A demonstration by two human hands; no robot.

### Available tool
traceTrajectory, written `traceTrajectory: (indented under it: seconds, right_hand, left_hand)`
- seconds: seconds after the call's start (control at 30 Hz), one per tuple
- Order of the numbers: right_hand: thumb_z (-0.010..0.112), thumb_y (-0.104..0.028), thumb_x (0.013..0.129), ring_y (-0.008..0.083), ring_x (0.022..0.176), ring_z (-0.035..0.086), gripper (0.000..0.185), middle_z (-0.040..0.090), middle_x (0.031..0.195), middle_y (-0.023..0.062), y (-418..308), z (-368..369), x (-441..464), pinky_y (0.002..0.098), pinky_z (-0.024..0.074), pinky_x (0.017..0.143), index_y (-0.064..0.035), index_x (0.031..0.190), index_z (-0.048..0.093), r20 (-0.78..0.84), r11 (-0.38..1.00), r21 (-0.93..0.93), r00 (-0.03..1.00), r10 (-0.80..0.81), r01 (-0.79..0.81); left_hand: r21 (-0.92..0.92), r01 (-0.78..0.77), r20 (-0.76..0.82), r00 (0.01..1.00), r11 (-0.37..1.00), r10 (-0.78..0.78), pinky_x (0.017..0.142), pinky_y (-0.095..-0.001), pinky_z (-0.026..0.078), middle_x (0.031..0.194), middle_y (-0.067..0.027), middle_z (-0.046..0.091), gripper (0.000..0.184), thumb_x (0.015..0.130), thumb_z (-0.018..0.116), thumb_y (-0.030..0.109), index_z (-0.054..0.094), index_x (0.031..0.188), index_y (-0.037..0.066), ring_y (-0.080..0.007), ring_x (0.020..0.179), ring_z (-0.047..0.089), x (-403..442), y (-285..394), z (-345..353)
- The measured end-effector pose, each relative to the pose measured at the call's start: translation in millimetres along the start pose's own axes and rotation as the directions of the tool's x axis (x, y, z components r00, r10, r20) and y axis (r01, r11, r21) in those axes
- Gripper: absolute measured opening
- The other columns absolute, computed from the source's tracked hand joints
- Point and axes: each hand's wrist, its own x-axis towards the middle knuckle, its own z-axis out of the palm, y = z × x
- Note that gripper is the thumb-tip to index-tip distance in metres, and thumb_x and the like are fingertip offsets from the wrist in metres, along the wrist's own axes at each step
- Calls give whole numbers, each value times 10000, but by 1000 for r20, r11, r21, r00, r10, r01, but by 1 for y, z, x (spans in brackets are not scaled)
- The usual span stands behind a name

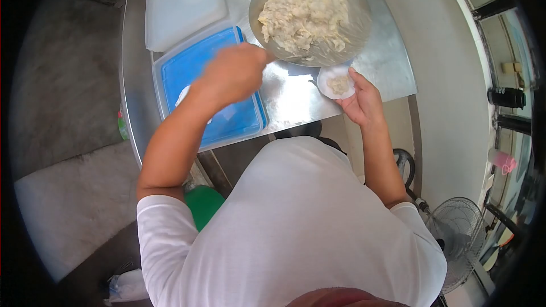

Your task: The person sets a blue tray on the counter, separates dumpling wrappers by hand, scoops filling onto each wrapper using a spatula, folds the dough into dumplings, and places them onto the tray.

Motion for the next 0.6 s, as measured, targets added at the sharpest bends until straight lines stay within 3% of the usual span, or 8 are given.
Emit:
traceTrajectory:
  seconds: [0.1,0.17,0.27,0.33,0.47,0.53,0.6]
  right_hand:
    - [458,-218,1052,349,1278,555,451,541,1387,225,0,-3,0,500,455,1092,61,1402,408,18,1000,-4,1000,-8,8]
    - [458,-217,1052,346,1280,554,448,544,1385,222,0,-4,0,498,456,1092,61,1400,412,27,1000,3,1000,-5,5]
    - [458,-215,1052,342,1284,552,446,541,1390,219,-1,-2,0,497,456,1093,61,1399,413,15,1000,16,1000,2,-2]
    - [460,-215,1051,340,1285,551,448,539,1393,217,1,-1,0,496,455,1094,61,1401,411,15,1000,2,1000,2,-2]
    - [464,-213,1049,335,1289,549,452,535,1400,212,1,-2,2,493,455,1095,56,1408,406,30,1000,-7,1000,8,-8]
    - [464,-213,1049,334,1289,549,452,536,1400,210,2,-4,5,493,455,1095,54,1409,406,46,1000,-1,999,6,-6]
    - [465,-213,1049,334,1288,549,452,537,1400,209,2,-5,5,493,455,1096,52,1411,406,59,1000,4,998,4,-5]
  left_hand:
    - [-91,81,-101,991,993,-90,854,-488,515,988,-264,689,374,844,502,-20,717,1148,19,-415,975,652,0,-12,-9]
    - [-36,91,-103,990,995,-94,838,-492,516,992,-266,688,340,865,515,-2,721,1135,18,-421,967,653,-4,-12,-13]
    - [84,-3,8,1000,996,3,841,-487,515,1010,-256,691,349,852,521,-13,715,1141,16,-418,968,653,-8,-10,-13]
    - [-46,12,-51,999,999,-14,842,-485,514,1006,-257,692,396,811,517,-44,711,1151,14,-413,962,656,-11,-16,-12]
    - [48,62,-25,998,997,-61,847,-477,515,1006,-254,694,432,790,510,-61,708,1165,21,-406,968,659,-6,-11,-10]
    - [15,-79,1,997,997,79,836,-478,518,1003,-255,695,436,790,516,-60,710,1170,31,-404,960,663,-6,-5,-2]
    - [-65,-16,-33,999,998,13,831,-478,519,1008,-254,695,419,807,517,-53,710,1169,32,-403,959,663,-6,-11,-4]
